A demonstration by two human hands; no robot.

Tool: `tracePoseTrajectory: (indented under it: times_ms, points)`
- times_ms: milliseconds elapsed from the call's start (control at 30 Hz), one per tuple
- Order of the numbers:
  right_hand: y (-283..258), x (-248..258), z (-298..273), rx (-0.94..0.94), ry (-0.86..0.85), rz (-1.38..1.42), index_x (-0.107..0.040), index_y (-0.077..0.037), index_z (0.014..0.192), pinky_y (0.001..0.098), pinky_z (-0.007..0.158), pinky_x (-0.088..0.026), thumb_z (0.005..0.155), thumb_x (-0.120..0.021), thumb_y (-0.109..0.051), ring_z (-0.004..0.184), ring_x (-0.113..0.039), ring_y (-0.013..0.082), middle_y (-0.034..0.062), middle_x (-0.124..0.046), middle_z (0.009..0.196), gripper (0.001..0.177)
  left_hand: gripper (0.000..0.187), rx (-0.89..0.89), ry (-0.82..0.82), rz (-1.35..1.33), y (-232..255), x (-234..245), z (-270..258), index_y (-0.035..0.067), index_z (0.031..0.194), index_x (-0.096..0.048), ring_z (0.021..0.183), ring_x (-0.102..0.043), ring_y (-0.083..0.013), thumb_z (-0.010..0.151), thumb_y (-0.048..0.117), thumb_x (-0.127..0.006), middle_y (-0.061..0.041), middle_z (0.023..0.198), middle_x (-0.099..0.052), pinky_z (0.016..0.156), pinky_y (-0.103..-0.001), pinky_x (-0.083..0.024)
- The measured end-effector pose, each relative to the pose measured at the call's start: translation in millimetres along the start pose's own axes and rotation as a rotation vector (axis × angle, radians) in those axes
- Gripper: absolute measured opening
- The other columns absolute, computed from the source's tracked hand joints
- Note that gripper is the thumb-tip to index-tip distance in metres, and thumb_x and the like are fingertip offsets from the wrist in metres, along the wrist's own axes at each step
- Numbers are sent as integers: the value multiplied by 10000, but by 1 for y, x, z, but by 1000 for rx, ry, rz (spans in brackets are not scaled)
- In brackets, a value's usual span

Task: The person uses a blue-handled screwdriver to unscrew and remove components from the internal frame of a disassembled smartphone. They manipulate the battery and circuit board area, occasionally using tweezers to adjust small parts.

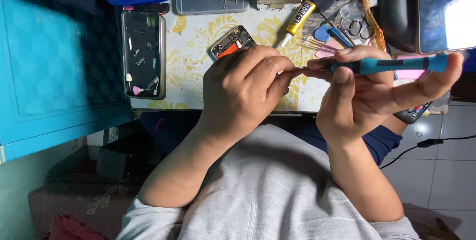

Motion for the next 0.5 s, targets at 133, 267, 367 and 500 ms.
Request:
tracePoseTrajectory:
  times_ms: [133,267,367,500]
  points:
    - [8,3,3,-43,31,37,-71,-369,1620,443,706,-632,1155,-667,-75,720,-625,290,187,-678,1163,812,101,11,-13,-13,-2,0,-2,94,974,-678,833,-675,-215,1027,167,-723,-28,961,-650,748,-357,-525]
    - [19,5,10,-106,73,92,-33,-428,1673,441,693,-623,1154,-697,-72,695,-618,284,192,-714,1159,915,383,62,-97,-16,-14,6,-10,38,1215,-642,1018,-646,-296,982,264,-845,-112,1154,-626,929,-410,-524]
    - [18,4,15,-158,108,123,-24,-434,1692,428,662,-615,1156,-681,-58,734,-640,324,165,-725,1179,928,508,77,-227,56,-42,0,-32,62,1283,-590,1191,-552,-324,925,281,-876,-143,1302,-535,1060,-459,-461]
    - [10,2,20,-232,169,84,-29,-382,1683,438,632,-722,1091,-674,-105,725,-744,362,155,-675,1183,919,679,180,-488,5,-63,2,-59,81,1465,-488,1537,-327,-390,865,155,-796,-165,1623,-325,1297,-560,-266]
Point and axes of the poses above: each hand's wrist, its own z-axis towards the middle knuckle, its own x-axis out of the back of the hand, y = z × x, the point moved 4 cm from there along z, towards the middle knuckle
